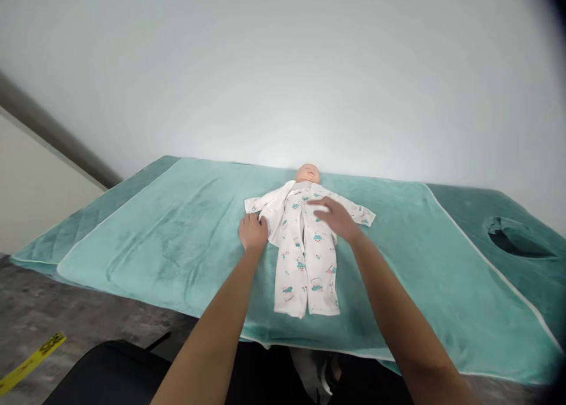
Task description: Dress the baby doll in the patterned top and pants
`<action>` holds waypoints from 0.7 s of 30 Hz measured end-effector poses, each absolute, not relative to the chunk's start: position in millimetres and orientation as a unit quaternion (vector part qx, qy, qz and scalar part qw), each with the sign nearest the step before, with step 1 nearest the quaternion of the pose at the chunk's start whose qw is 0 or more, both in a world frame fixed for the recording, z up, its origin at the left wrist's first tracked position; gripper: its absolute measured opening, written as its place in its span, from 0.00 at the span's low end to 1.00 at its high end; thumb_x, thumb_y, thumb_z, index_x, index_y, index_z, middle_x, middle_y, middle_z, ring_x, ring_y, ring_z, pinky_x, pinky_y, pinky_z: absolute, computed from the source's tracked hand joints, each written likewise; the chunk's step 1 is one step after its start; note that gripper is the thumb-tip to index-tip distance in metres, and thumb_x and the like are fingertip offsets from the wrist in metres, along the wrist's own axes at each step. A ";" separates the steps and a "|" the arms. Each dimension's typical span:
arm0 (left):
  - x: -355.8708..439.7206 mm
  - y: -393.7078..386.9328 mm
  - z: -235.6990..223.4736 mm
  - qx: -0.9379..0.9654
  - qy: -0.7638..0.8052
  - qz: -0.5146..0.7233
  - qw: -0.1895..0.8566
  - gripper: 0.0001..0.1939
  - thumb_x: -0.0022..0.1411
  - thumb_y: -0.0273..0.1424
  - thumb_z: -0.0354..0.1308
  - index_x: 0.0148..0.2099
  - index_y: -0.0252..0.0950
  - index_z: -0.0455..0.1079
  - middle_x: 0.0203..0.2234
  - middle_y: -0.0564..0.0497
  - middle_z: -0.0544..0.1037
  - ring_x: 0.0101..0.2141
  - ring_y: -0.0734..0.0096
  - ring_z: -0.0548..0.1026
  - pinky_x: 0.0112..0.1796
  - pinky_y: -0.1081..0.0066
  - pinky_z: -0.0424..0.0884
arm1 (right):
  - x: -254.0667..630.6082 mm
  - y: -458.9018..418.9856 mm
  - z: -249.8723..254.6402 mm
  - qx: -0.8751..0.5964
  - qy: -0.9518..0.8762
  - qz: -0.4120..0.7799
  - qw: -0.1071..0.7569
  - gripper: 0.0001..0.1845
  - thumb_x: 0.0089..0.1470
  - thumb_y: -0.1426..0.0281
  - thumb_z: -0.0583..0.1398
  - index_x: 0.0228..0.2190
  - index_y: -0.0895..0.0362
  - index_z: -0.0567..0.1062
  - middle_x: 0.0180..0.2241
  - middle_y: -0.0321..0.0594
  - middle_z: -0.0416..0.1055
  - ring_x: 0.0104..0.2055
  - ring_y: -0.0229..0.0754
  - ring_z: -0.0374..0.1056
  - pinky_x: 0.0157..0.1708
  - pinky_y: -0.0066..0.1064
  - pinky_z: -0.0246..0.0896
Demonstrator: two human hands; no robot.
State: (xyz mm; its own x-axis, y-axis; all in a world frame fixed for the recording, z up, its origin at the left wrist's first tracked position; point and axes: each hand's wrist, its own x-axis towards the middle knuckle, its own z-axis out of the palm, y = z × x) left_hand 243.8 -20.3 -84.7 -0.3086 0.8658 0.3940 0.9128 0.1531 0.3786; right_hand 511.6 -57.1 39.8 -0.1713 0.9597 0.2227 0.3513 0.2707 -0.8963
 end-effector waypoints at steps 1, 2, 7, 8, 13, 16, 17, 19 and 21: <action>244.6 -20.3 -84.1 -0.585 -0.759 -0.281 0.041 0.12 0.67 0.36 0.49 0.41 0.36 0.71 0.41 0.40 0.76 0.45 0.51 0.72 0.46 0.59 0.66 | 505.7 -57.4 43.5 -0.493 -0.721 0.322 0.365 0.13 0.52 0.56 0.62 0.26 0.51 0.71 0.36 0.38 0.77 0.42 0.48 0.69 0.42 0.39 0.64; 245.5 -20.3 -83.4 -0.584 -0.761 -0.281 0.038 0.12 0.67 0.35 0.49 0.42 0.36 0.71 0.41 0.39 0.76 0.46 0.51 0.72 0.46 0.58 0.66 | 500.9 -56.1 46.2 -0.503 -0.750 0.284 0.321 0.13 0.54 0.56 0.62 0.27 0.51 0.72 0.37 0.38 0.77 0.43 0.48 0.69 0.43 0.39 0.63; 248.2 -21.1 -79.6 -0.536 -0.778 -0.327 -0.016 0.13 0.69 0.35 0.47 0.45 0.36 0.70 0.44 0.38 0.76 0.48 0.50 0.73 0.47 0.58 0.66 | 478.8 -23.0 56.3 -0.528 -0.791 0.129 0.280 0.12 0.62 0.61 0.55 0.39 0.53 0.76 0.44 0.42 0.77 0.48 0.48 0.69 0.47 0.38 0.62; 247.8 -21.4 -79.0 -0.520 -0.785 -0.336 -0.024 0.14 0.71 0.35 0.44 0.47 0.35 0.69 0.43 0.38 0.77 0.47 0.51 0.74 0.45 0.59 0.67 | 472.0 -13.6 58.1 -0.516 -0.810 0.103 0.259 0.12 0.62 0.64 0.55 0.41 0.54 0.76 0.46 0.44 0.76 0.50 0.49 0.68 0.49 0.38 0.61; 243.4 -21.7 -79.2 -0.457 -0.812 -0.360 -0.048 0.20 0.74 0.38 0.35 0.52 0.34 0.64 0.38 0.38 0.79 0.39 0.53 0.78 0.37 0.62 0.67 | 430.5 27.8 59.0 -0.478 -0.878 0.011 0.016 0.16 0.62 0.67 0.55 0.46 0.57 0.78 0.53 0.51 0.73 0.56 0.55 0.63 0.52 0.45 0.57; 242.0 -21.0 -80.8 -0.449 -0.809 -0.374 -0.061 0.18 0.74 0.39 0.36 0.52 0.36 0.63 0.39 0.39 0.79 0.39 0.53 0.78 0.37 0.63 0.67 | 410.3 47.4 51.2 -0.493 -0.868 -0.011 -0.060 0.12 0.59 0.70 0.57 0.41 0.57 0.80 0.49 0.53 0.75 0.55 0.58 0.63 0.52 0.48 0.56; 241.8 -21.1 -81.1 -0.449 -0.807 -0.377 -0.064 0.18 0.74 0.38 0.37 0.52 0.36 0.63 0.39 0.39 0.79 0.40 0.53 0.79 0.37 0.63 0.67 | 405.2 53.1 48.0 -0.497 -0.865 -0.010 -0.067 0.10 0.57 0.71 0.59 0.39 0.58 0.80 0.47 0.54 0.76 0.54 0.58 0.63 0.52 0.47 0.56; 241.6 -21.8 -80.8 -0.450 -0.804 -0.383 -0.071 0.17 0.74 0.38 0.38 0.52 0.36 0.63 0.40 0.39 0.79 0.40 0.53 0.79 0.37 0.63 0.67 | 396.9 62.5 41.9 -0.503 -0.861 -0.005 -0.076 0.07 0.53 0.74 0.62 0.34 0.58 0.80 0.42 0.54 0.78 0.52 0.57 0.65 0.50 0.46 0.57; 241.5 -23.1 -79.4 -0.449 -0.801 -0.388 -0.077 0.18 0.74 0.38 0.37 0.52 0.36 0.63 0.40 0.39 0.79 0.41 0.53 0.79 0.37 0.63 0.67 | 390.7 69.8 37.2 -0.511 -0.855 0.003 -0.086 0.06 0.49 0.77 0.63 0.31 0.58 0.80 0.39 0.54 0.78 0.50 0.57 0.68 0.48 0.44 0.60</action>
